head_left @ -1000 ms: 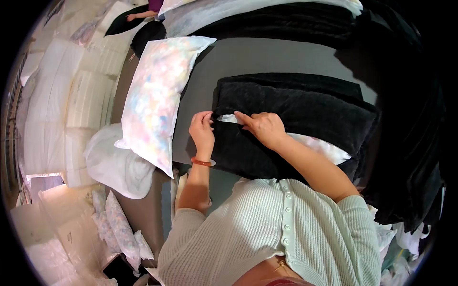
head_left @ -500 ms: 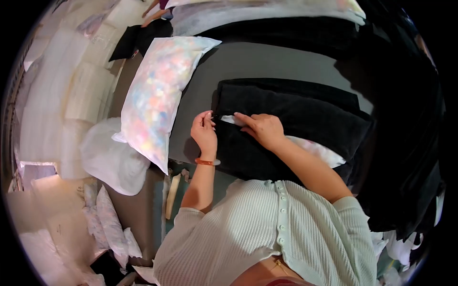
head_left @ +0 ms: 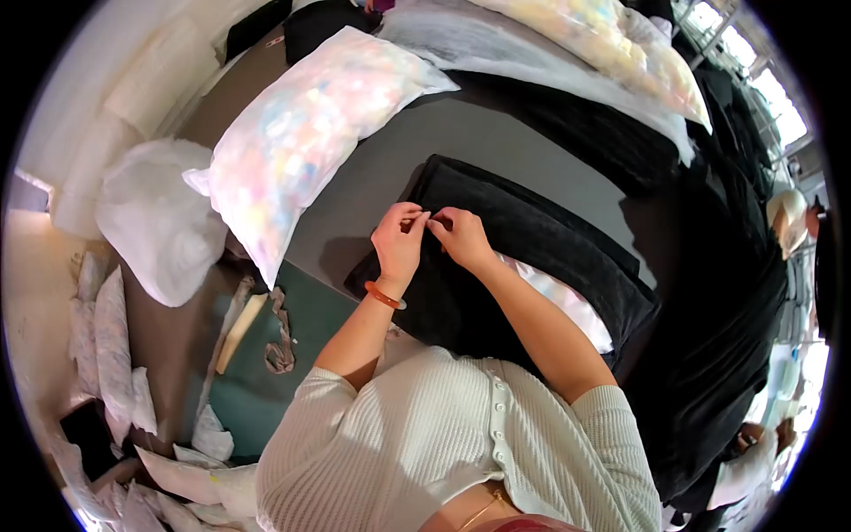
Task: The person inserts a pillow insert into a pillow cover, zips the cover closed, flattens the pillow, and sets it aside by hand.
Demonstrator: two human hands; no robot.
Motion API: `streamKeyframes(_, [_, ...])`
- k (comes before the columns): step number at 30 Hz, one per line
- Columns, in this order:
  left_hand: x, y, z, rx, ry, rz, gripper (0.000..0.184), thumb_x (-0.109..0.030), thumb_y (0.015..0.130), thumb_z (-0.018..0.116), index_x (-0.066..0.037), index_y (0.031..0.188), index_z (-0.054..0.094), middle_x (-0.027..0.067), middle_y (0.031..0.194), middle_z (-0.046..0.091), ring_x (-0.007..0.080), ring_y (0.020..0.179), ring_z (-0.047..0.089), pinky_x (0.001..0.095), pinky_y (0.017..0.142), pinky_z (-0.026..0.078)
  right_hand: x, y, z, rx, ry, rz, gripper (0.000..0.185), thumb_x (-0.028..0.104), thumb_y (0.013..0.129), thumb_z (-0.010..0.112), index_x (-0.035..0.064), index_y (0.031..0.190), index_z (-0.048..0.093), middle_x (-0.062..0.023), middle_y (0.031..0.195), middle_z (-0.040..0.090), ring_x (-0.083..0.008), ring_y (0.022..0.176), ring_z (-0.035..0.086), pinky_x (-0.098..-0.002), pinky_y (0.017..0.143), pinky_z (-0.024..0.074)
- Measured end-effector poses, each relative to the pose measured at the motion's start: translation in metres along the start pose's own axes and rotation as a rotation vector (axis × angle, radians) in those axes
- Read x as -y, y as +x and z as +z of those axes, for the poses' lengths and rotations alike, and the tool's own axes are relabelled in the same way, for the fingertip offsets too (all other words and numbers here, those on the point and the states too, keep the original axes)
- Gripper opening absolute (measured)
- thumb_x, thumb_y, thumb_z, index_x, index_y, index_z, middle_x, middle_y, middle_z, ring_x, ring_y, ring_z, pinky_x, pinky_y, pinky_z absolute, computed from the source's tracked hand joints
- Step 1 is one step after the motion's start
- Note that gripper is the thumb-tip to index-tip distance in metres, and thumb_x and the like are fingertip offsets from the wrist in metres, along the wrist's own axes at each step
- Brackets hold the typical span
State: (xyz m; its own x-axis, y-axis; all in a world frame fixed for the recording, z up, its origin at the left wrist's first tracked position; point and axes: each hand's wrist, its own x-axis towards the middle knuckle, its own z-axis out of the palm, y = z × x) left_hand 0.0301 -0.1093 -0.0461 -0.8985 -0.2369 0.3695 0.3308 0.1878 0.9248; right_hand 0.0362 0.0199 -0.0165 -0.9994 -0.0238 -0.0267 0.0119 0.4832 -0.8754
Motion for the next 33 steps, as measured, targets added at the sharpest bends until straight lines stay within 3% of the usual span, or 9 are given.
streamKeyframes(6, [0.004, 0.003, -0.020, 0.178, 0.079, 0.046, 0.008, -0.003, 0.081, 0.070, -0.003, 0.087, 0.064, 0.0099, 0.082, 0.068, 0.0213, 0.071, 0.067, 0.0299, 0.066, 0.053, -0.009, 0.012, 0.009, -0.015, -0.221, -0.164, 0.020, 0.018, 0.079, 0.067, -0.0025, 0.080, 0.066, -0.0206, 0.075, 0.066, -0.0366, 0.074, 0.067, -0.0416, 0.067, 0.0518])
streamKeyframes(9, [0.012, 0.007, -0.027, 0.295, 0.147, 0.078, 0.009, 0.000, 0.084, 0.064, -0.003, 0.093, 0.065, 0.0109, 0.087, 0.068, 0.0255, 0.080, 0.067, 0.0327, 0.072, 0.052, -0.001, 0.014, 0.009, 0.004, -0.325, -0.115, 0.020, 0.018, 0.081, 0.066, -0.0019, 0.080, 0.066, -0.0210, 0.076, 0.066, -0.0377, 0.076, 0.066, -0.0433, 0.068, 0.0517])
streamKeyframes(11, [0.019, 0.018, -0.027, 0.248, -0.031, -0.115, 0.017, 0.001, 0.086, 0.059, -0.003, 0.101, 0.064, 0.0122, 0.097, 0.068, 0.0277, 0.092, 0.065, 0.0344, 0.078, 0.051, 0.001, 0.014, 0.013, 0.006, -0.379, -0.081, 0.020, 0.018, 0.082, 0.065, -0.0016, 0.081, 0.065, -0.0211, 0.076, 0.066, -0.0382, 0.076, 0.066, -0.0444, 0.069, 0.0516])
streamKeyframes(13, [0.032, 0.025, -0.032, 0.320, 0.086, -0.008, 0.025, 0.004, 0.085, 0.058, -0.003, 0.109, 0.062, 0.0139, 0.108, 0.066, 0.0293, 0.101, 0.063, 0.0366, 0.083, 0.051, 0.001, 0.013, 0.017, -0.092, -0.413, -0.028, 0.020, 0.019, 0.084, 0.064, -0.0011, 0.083, 0.065, -0.0211, 0.076, 0.066, -0.0386, 0.077, 0.066, -0.0457, 0.069, 0.0509])
streamKeyframes(15, [0.040, 0.026, -0.036, 0.641, 0.099, 0.103, 0.031, 0.005, 0.086, 0.057, -0.003, 0.115, 0.061, 0.0134, 0.122, 0.061, 0.0274, 0.108, 0.062, 0.0332, 0.089, 0.050, -0.002, 0.011, 0.017, -0.097, -0.374, -0.026, 0.020, 0.019, 0.084, 0.064, -0.0008, 0.083, 0.065, -0.0211, 0.076, 0.066, -0.0388, 0.076, 0.066, -0.0457, 0.069, 0.0506])
streamKeyframes(21, [0.056, 0.032, -0.027, 0.659, 0.048, 0.095, 0.029, 0.008, 0.079, 0.065, -0.001, 0.107, 0.059, 0.0136, 0.104, 0.063, 0.0318, 0.099, 0.062, 0.0376, 0.084, 0.050, -0.007, 0.025, -0.002, 0.068, -0.264, 0.010, 0.023, 0.019, 0.086, 0.061, -0.0012, 0.077, 0.066, -0.0197, 0.072, 0.066, -0.0350, 0.071, 0.066, -0.0419, 0.065, 0.0499])
streamKeyframes(23, [0.056, 0.032, -0.025, 0.607, 0.089, 0.194, 0.023, 0.007, 0.079, 0.065, 0.000, 0.099, 0.058, 0.0137, 0.097, 0.062, 0.0341, 0.091, 0.062, 0.0388, 0.077, 0.051, -0.006, 0.033, -0.012, 0.153, -0.296, 0.033, 0.022, 0.018, 0.087, 0.062, -0.0016, 0.077, 0.066, -0.0089, 0.065, 0.064, -0.0167, 0.060, 0.059, -0.0319, 0.058, 0.0454])
streamKeyframes(26, [0.055, 0.032, -0.026, 0.541, 0.125, 0.232, 0.022, 0.007, 0.078, 0.065, -0.001, 0.096, 0.057, 0.0143, 0.092, 0.060, 0.0362, 0.086, 0.060, 0.0402, 0.073, 0.050, 0.010, 0.035, -0.023, 0.222, -0.272, 0.136, 0.023, 0.020, 0.085, 0.063, -0.0015, 0.077, 0.066, -0.0188, 0.071, 0.065, -0.0322, 0.068, 0.065, -0.0392, 0.064, 0.0489])
streamKeyframes(33, [0.049, 0.028, -0.031, 0.481, 0.247, 0.134, 0.010, -0.006, 0.085, 0.060, -0.006, 0.095, 0.059, 0.0112, 0.096, 0.061, 0.0349, 0.093, 0.060, 0.0429, 0.076, 0.049, 0.034, -0.018, -0.066, 0.220, -0.446, 0.079, 0.022, 0.020, 0.084, 0.065, -0.0014, 0.077, 0.065, -0.0190, 0.071, 0.064, -0.0332, 0.068, 0.064, -0.0395, 0.063, 0.0481])
